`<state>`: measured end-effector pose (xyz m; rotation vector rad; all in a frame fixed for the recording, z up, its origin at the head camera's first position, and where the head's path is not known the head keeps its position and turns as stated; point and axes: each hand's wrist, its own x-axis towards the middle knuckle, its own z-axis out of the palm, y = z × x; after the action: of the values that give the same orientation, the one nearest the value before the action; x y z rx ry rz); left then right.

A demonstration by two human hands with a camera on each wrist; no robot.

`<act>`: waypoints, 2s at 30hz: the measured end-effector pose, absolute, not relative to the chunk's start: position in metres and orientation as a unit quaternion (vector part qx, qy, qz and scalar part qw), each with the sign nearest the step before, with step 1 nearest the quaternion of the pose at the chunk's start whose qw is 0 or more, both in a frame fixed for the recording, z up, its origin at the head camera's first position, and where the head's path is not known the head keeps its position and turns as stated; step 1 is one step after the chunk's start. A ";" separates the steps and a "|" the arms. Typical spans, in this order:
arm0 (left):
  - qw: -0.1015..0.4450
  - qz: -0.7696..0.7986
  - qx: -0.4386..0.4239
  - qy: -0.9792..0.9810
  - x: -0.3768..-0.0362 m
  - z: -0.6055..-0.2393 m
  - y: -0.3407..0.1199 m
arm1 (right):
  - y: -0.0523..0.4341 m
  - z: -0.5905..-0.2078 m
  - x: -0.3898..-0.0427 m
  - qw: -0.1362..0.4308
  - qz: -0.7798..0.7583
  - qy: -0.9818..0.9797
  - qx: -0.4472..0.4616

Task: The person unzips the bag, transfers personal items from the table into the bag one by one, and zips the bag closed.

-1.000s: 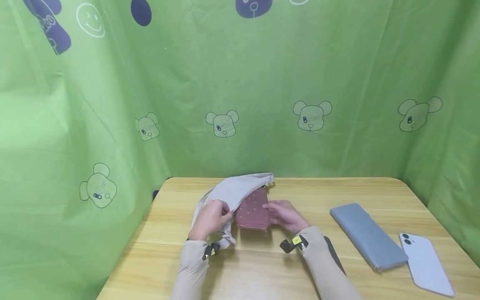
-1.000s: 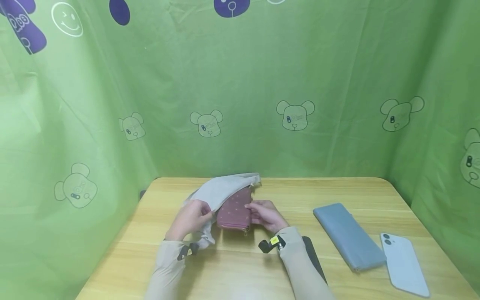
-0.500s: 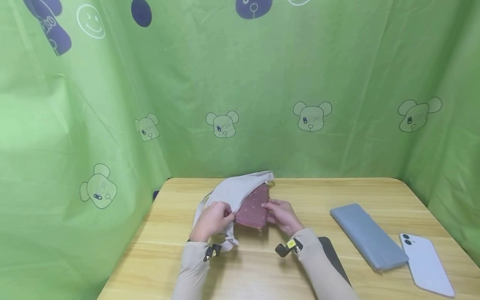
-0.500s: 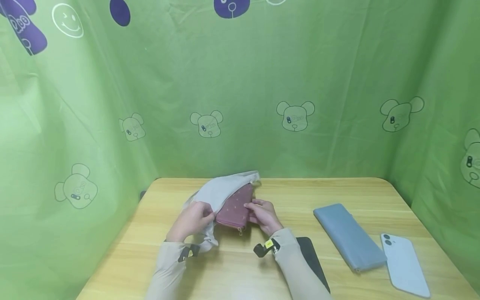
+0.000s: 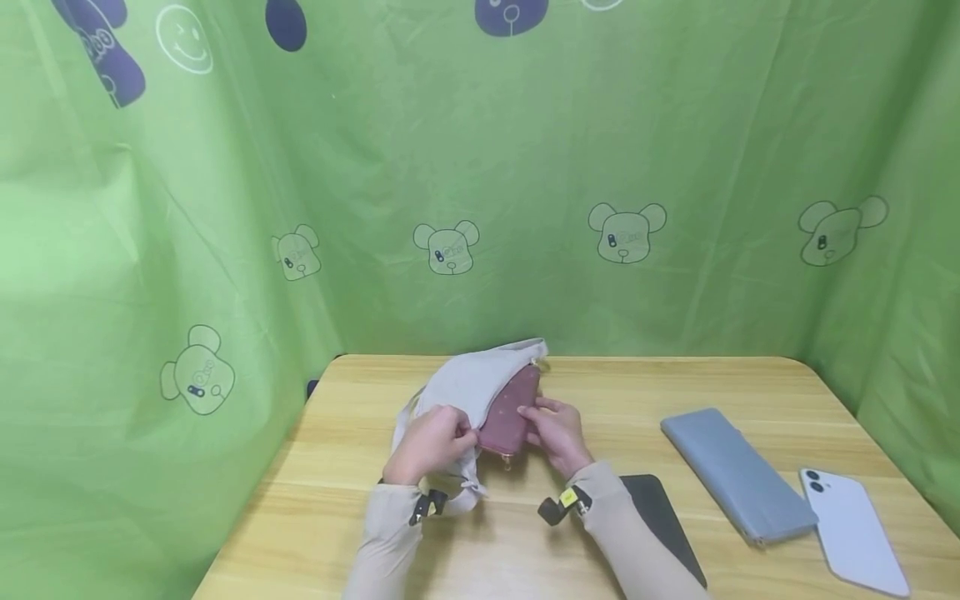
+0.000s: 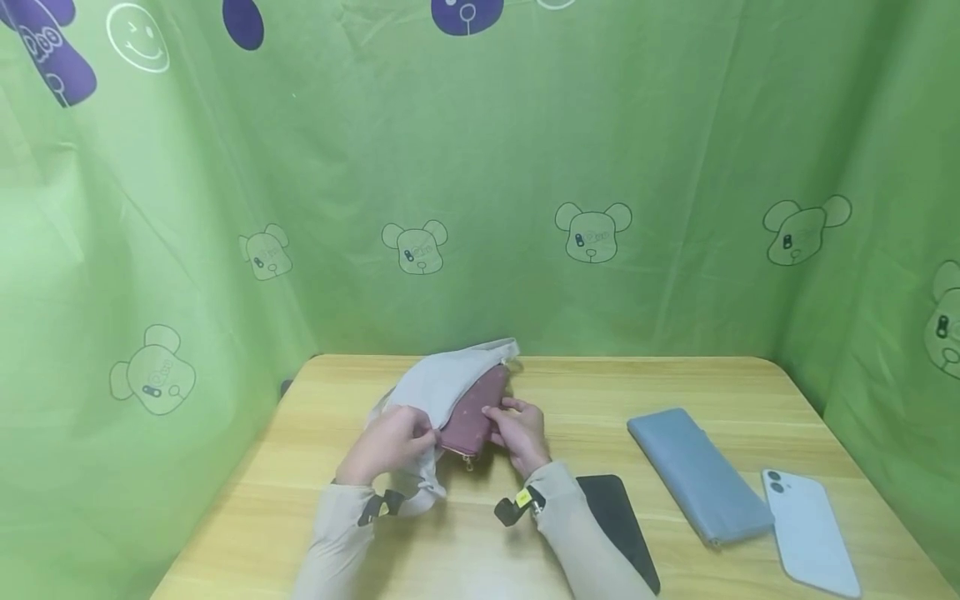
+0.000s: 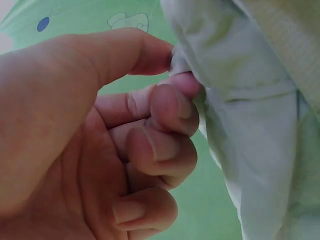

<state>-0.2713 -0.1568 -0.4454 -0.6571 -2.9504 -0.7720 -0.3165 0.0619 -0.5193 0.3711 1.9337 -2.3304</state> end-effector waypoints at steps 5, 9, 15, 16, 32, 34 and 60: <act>0.006 -0.246 -0.217 -0.945 -0.269 -0.447 -0.150 | 0.053 -0.522 -0.311 0.037 -0.760 0.636 0.124; 0.000 -0.231 -0.197 -0.953 -0.268 -0.450 -0.150 | 0.049 -0.526 -0.310 0.049 -0.764 0.633 0.116; 0.017 -0.176 -0.153 -0.972 -0.272 -0.459 -0.152 | 0.043 -0.534 -0.309 0.087 -0.769 0.625 0.098; 0.025 -0.173 -0.150 -0.973 -0.273 -0.461 -0.152 | 0.042 -0.535 -0.308 0.093 -0.769 0.625 0.095; 0.088 -0.100 -0.176 -0.975 -0.286 -0.481 -0.145 | 0.037 -0.541 -0.305 0.120 -0.767 0.624 0.091; 0.090 -0.090 -0.184 -0.975 -0.285 -0.481 -0.144 | 0.038 -0.541 -0.305 0.121 -0.768 0.623 0.089; 0.084 -0.182 -0.280 -0.939 -0.277 -0.467 -0.134 | 0.045 -0.532 -0.310 0.123 -0.782 0.608 0.068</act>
<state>-0.2773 -0.1336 -0.4667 -0.8370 -2.8010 -0.5438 -0.3097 0.0448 -0.5320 0.1992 1.7724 -2.2808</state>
